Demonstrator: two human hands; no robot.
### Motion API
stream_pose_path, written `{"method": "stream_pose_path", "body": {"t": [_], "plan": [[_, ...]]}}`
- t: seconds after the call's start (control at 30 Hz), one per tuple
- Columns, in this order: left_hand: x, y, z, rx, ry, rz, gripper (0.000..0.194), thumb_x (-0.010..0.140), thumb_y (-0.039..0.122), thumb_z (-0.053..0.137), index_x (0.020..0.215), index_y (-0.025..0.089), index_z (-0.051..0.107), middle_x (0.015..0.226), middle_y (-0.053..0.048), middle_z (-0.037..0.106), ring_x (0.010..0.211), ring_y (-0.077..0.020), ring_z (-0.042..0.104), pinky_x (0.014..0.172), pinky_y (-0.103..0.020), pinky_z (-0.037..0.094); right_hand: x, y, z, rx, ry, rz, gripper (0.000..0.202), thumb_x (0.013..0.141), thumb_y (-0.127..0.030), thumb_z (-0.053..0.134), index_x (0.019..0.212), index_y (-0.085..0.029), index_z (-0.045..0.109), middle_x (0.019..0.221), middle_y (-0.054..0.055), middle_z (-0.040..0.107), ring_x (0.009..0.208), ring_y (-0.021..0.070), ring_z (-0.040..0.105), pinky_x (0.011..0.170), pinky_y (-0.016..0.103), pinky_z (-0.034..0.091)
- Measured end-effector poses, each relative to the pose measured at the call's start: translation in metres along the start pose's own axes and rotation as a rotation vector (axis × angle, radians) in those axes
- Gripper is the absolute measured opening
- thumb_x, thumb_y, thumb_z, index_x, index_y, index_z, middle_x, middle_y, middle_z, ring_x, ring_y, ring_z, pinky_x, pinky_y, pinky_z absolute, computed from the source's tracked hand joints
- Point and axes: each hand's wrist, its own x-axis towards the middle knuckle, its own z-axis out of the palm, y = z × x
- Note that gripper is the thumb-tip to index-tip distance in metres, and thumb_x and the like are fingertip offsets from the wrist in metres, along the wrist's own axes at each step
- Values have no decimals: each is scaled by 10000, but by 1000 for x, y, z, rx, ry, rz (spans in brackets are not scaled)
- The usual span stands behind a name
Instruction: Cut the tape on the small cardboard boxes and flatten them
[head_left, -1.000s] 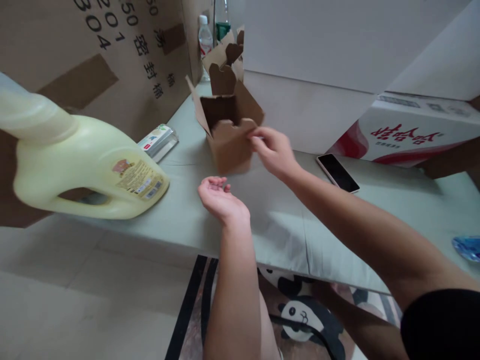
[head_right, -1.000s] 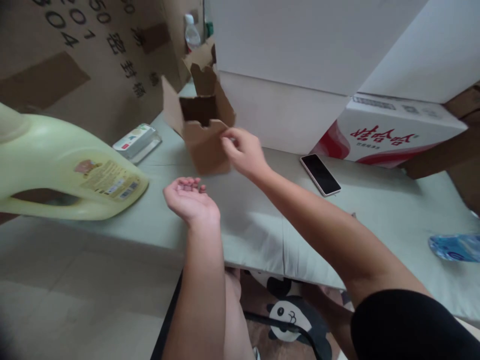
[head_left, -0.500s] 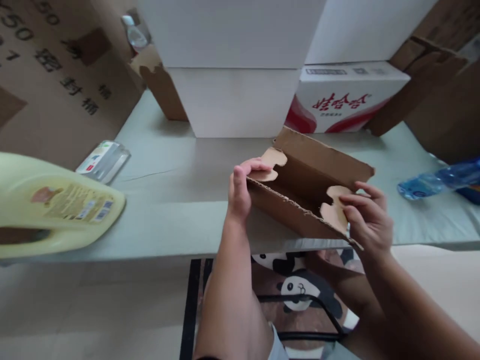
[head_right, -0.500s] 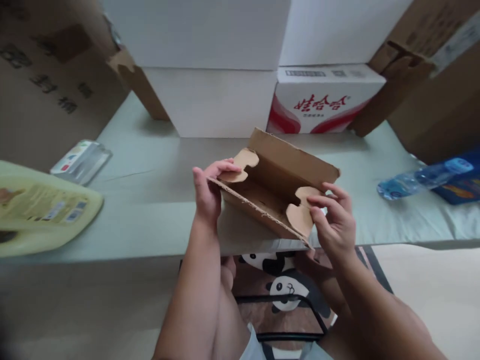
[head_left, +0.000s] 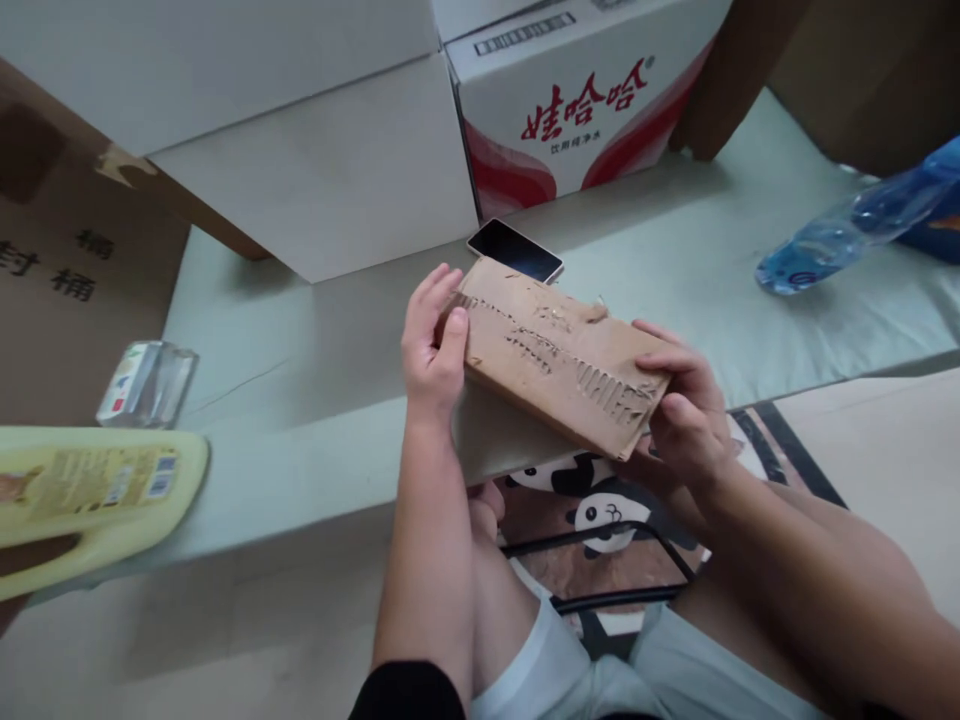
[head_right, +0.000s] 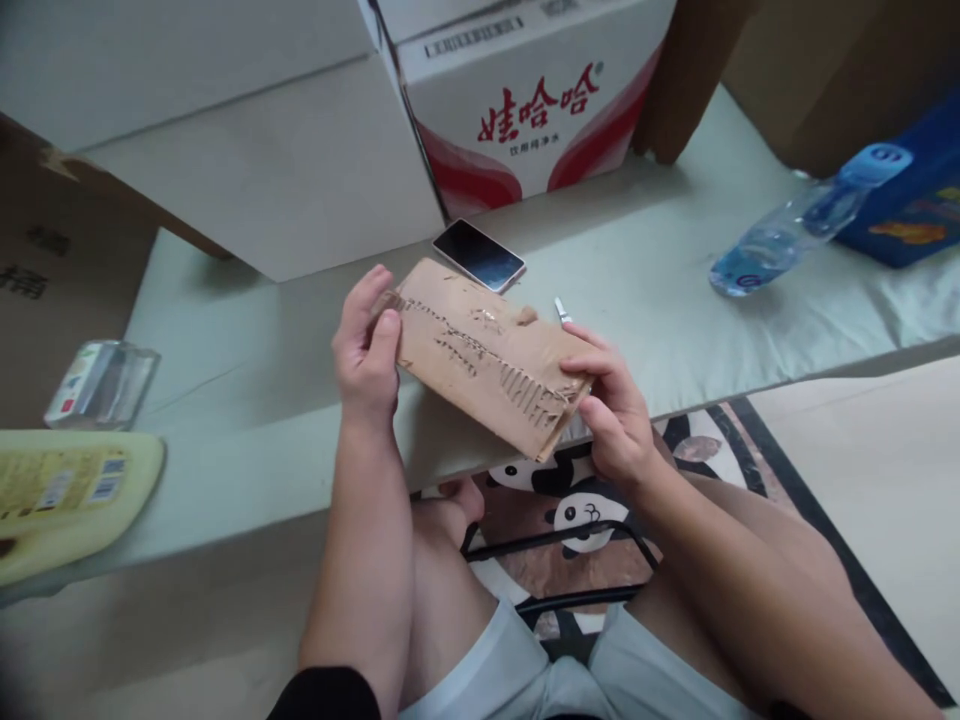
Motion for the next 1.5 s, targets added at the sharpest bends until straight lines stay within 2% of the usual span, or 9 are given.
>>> {"method": "stream_pose_path", "body": {"t": [0.33, 0.47, 0.57, 0.8, 1.03, 1.1, 1.27, 1.4, 1.5], "plan": [[0, -5, -4, -95, 310, -201, 190, 748, 224, 602, 794, 228, 787, 1005, -36, 756, 1056, -219, 676, 1029, -399, 486, 11, 9, -6, -62, 172, 215, 446, 903, -542, 503, 1259, -288, 585, 1327, 89, 623, 1267, 292, 568, 1039, 505, 484], [-1, -6, -16, -228, 497, -357, 203, 730, 277, 606, 841, 205, 761, 896, -26, 724, 881, -167, 671, 831, -291, 534, 15, 6, -7, 0, -105, 424, 426, 937, -560, 446, 1090, -264, 710, 1143, 72, 726, 1116, 287, 659, 1000, 519, 511], [-2, -7, -20, -313, 504, -478, 195, 755, 330, 635, 863, 207, 739, 870, -21, 698, 831, -148, 659, 705, -231, 511, 12, -3, -4, 82, -266, 289, 554, 910, -683, 431, 1249, -314, 667, 1289, 60, 682, 1270, 299, 588, 1038, 518, 498], [-18, -7, -11, -570, -192, -964, 528, 757, 703, 657, 774, 177, 704, 619, -82, 663, 552, -192, 657, 437, -233, 447, 12, -26, 1, -86, -259, 25, 699, 834, -669, 605, 1469, -419, 457, 1681, -75, 145, 1565, 297, 115, 1235, 533, 283], [-26, 5, -12, -223, -960, -941, 428, 724, 608, 746, 781, 185, 781, 823, -137, 765, 475, -171, 665, 352, -203, 379, 13, -20, -2, -59, 174, -17, 275, 911, -491, 551, 1069, -329, 707, 1467, 15, 540, 1453, 308, 409, 1187, 578, 351], [-23, -1, -12, -197, -776, -873, 307, 708, 491, 804, 789, 195, 782, 832, -121, 762, 493, -147, 651, 381, -192, 395, 13, -17, -4, -119, 163, 67, 257, 908, -484, 572, 1044, -318, 713, 1401, 48, 590, 1408, 313, 465, 1166, 567, 379], [-12, -11, -8, -286, 172, -552, 383, 727, 537, 769, 960, 237, 721, 1032, -82, 719, 882, -163, 701, 693, -227, 538, 12, -20, -5, -55, -36, 167, 314, 902, -528, 591, 1096, -319, 721, 1377, 52, 615, 1350, 299, 527, 1134, 519, 437], [-9, -1, -10, -345, 288, -148, 459, 790, 640, 640, 1024, 247, 678, 1160, -71, 672, 1123, -217, 644, 1025, -379, 483, 7, -27, -4, 52, -399, 104, 343, 897, -525, 609, 1174, -348, 709, 1387, 38, 614, 1272, 280, 594, 1077, 484, 493], [-11, 2, -11, -217, 176, -99, 248, 798, 448, 686, 922, 235, 715, 1089, -59, 703, 1098, -226, 648, 1061, -403, 456, 7, -25, -4, 96, -376, 121, 402, 945, -553, 511, 1273, -363, 646, 1338, 41, 643, 1212, 260, 628, 1014, 450, 524]]}}
